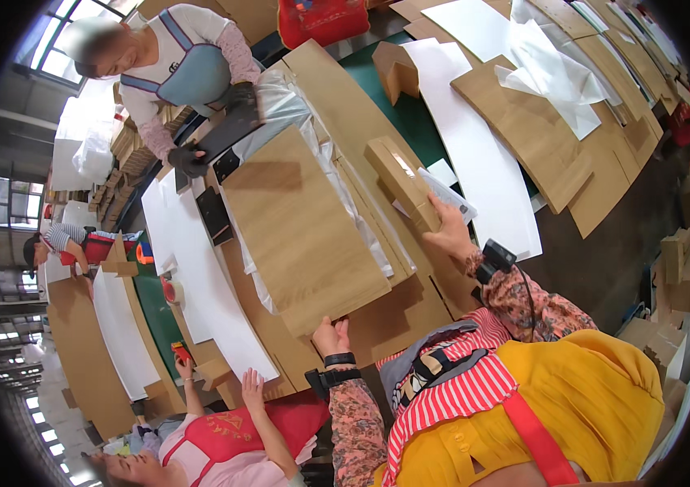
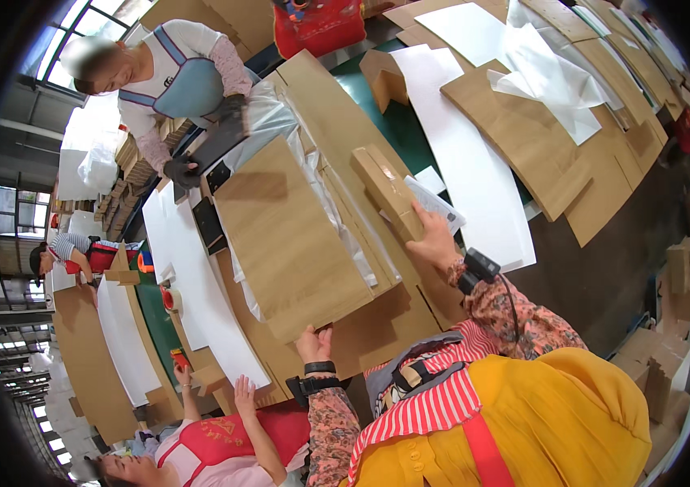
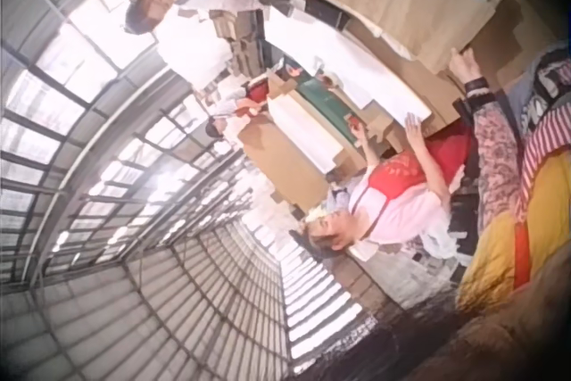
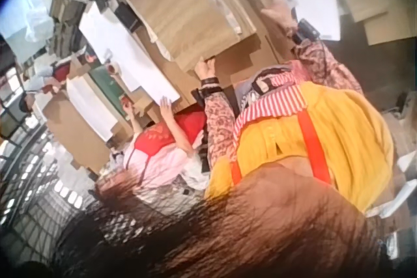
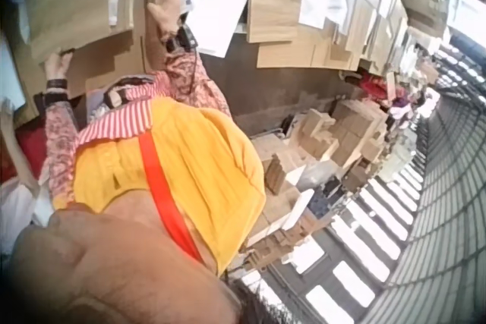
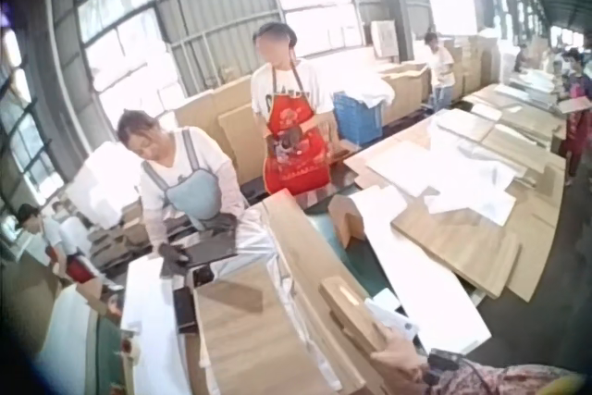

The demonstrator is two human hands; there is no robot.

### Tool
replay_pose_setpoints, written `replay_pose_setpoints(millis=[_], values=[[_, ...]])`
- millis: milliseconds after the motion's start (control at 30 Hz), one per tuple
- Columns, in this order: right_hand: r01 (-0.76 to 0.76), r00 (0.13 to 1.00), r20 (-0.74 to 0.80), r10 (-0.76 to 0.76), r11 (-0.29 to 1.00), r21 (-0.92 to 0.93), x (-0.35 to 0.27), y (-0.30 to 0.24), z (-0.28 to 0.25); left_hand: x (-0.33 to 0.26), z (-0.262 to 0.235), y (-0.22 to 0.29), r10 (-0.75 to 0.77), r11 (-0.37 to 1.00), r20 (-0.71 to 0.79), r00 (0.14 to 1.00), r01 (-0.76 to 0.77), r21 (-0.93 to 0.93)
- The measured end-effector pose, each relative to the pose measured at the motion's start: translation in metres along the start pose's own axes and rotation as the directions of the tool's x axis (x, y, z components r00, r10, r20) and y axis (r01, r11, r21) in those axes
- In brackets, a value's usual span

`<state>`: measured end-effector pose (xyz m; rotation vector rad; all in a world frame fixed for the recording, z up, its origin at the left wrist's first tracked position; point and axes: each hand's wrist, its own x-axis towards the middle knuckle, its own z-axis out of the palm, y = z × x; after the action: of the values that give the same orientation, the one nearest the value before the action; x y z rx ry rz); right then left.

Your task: Packing wooden furniture panels and metal components into cardboard boxes using protective foam and tape.

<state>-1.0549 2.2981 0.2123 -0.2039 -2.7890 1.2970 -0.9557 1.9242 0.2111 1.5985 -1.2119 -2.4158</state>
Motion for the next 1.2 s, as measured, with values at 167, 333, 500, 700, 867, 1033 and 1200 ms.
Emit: replay_pose_setpoints(millis=[167,333,500,700,867,1033,1200], values=[[0.104,0.994,-0.043,-0.100,0.989,0.107,0.002,-0.088,0.009,-0.002,-0.007,-0.002,0.045,0.997,-0.029,0.999,-0.044,0.056],[0.016,0.998,0.055,-0.018,0.999,0.031,0.023,-0.102,0.058,-0.008,0.000,-0.006,0.070,0.994,-0.044,0.997,-0.066,0.090],[0.128,0.991,-0.065,-0.113,0.940,0.318,0.014,-0.071,0.096,-0.005,-0.015,-0.016,0.128,0.984,0.015,0.992,-0.129,0.120],[-0.107,0.973,0.226,0.046,0.958,0.265,0.019,-0.075,0.089,-0.078,0.025,-0.114,-0.382,0.895,0.253,0.889,0.288,0.340],[-0.018,0.999,-0.050,0.013,0.995,-0.100,0.049,-0.016,0.018,-0.064,0.118,-0.181,-0.566,0.720,0.482,0.669,0.116,0.684],[0.211,0.923,-0.132,-0.363,0.760,-0.615,0.051,0.065,-0.026,-0.043,0.189,-0.226,-0.251,0.702,0.485,0.838,-0.188,0.687],[-0.244,0.930,0.363,0.046,0.817,0.522,0.046,0.039,-0.088,-0.066,0.241,-0.199,0.029,0.959,0.525,0.851,-0.172,0.225]])
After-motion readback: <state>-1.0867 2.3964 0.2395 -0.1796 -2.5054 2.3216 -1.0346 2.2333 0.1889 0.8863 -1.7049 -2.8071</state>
